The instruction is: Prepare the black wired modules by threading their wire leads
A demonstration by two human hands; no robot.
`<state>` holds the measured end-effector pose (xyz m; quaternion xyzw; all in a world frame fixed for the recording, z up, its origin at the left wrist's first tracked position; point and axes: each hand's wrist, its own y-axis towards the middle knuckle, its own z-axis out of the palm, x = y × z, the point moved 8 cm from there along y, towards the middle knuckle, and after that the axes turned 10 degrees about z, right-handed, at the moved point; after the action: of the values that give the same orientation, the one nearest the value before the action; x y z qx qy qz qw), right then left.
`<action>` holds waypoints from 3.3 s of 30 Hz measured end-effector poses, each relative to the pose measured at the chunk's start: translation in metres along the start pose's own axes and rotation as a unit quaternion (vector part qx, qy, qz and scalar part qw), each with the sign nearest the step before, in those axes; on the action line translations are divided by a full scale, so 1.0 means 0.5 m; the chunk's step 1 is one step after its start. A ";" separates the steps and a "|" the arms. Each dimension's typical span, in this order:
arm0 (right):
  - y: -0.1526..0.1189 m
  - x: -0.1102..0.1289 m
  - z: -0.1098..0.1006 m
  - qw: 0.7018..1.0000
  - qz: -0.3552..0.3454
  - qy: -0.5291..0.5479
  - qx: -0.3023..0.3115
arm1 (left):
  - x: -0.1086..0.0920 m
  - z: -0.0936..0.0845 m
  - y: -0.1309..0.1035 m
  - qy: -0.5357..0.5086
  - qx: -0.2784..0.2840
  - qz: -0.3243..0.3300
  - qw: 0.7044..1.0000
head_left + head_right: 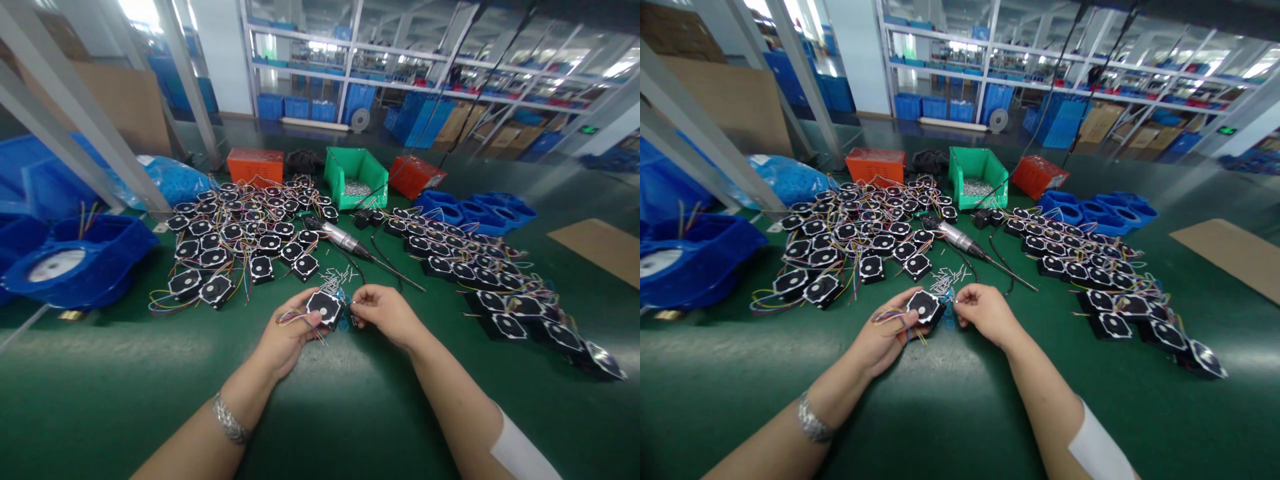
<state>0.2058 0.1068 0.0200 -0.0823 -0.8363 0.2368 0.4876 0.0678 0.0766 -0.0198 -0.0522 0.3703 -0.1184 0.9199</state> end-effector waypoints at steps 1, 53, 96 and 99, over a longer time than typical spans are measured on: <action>-0.005 0.005 0.008 0.997 -0.009 0.071 0.029 | -0.001 0.000 0.000 0.003 0.003 0.001 1.000; -0.034 0.039 -0.025 0.873 -0.027 -0.453 -0.180 | -0.014 -0.021 0.009 -0.011 -0.047 0.032 0.998; -0.047 0.059 -0.013 0.981 -0.134 -0.041 -0.138 | -0.006 0.011 0.003 0.033 0.050 0.001 0.998; -0.047 0.052 -0.006 0.981 -0.129 0.110 -0.098 | -0.007 0.015 0.003 0.033 0.051 0.004 0.998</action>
<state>0.1974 0.0966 0.0528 -0.0467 -0.8004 0.0787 0.5924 0.0706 0.0789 -0.0124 -0.0001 0.3939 -0.1352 0.9091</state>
